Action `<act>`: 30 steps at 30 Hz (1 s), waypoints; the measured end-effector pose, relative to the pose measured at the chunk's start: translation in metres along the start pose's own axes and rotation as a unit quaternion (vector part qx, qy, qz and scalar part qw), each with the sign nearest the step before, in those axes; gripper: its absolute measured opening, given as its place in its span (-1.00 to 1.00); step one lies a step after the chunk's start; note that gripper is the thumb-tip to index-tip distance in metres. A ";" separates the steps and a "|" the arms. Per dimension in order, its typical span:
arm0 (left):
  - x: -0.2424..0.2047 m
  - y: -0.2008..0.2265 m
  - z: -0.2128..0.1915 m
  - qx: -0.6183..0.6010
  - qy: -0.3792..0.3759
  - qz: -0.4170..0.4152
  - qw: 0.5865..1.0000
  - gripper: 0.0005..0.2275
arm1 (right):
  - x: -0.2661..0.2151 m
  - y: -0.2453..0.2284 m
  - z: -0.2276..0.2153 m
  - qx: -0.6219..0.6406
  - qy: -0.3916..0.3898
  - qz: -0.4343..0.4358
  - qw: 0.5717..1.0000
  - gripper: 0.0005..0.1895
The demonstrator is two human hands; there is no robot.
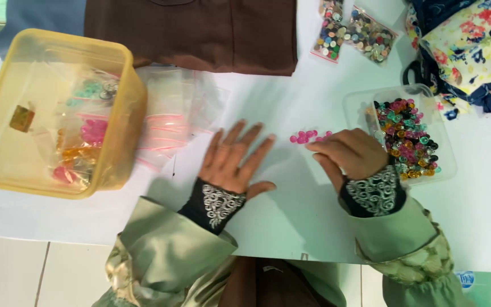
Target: The person sorts various buttons by color and size, picking them from a container and placing them into small plastic bags.
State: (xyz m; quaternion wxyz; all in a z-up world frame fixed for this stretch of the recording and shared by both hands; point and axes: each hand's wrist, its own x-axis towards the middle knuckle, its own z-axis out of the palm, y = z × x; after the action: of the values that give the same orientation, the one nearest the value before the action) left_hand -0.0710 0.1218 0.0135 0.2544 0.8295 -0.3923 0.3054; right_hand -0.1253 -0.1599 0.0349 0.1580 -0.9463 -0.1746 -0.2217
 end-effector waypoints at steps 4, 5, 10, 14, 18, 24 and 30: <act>-0.030 -0.046 -0.031 0.126 -0.007 -0.067 0.990 -0.30 | 0.046 -0.042 0.051 -0.002 -0.001 -0.076 0.997 -0.80; -0.038 -0.055 -0.033 0.158 -0.015 -0.089 0.983 -0.27 | 0.059 -0.051 0.064 0.019 0.016 -0.102 0.995 -0.76; -0.075 -0.076 -0.017 0.184 -0.012 -0.135 0.974 -0.25 | 0.125 -0.101 0.112 0.108 0.040 -0.171 0.979 -0.74; -0.084 -0.079 -0.010 0.181 -0.046 -0.154 0.970 -0.25 | 0.154 -0.115 0.155 0.083 -0.008 -0.151 0.985 -0.71; -0.090 -0.079 0.000 0.150 -0.024 -0.170 0.974 -0.27 | 0.166 -0.117 0.176 0.038 -0.053 -0.136 0.989 -0.65; -0.089 -0.075 -0.004 0.137 -0.030 -0.168 0.976 -0.33 | 0.169 -0.115 0.181 0.045 -0.105 -0.090 0.989 -0.75; -0.084 -0.072 -0.011 0.129 -0.038 -0.174 0.976 -0.33 | 0.171 -0.098 0.194 0.133 -0.099 -0.018 0.986 -0.90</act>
State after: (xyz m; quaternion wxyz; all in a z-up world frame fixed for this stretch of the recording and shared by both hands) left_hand -0.0589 0.2114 -0.0515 0.1797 0.9218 -0.2089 0.2728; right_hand 0.0498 0.0451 -0.0269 0.2606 -0.9307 -0.2343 -0.1047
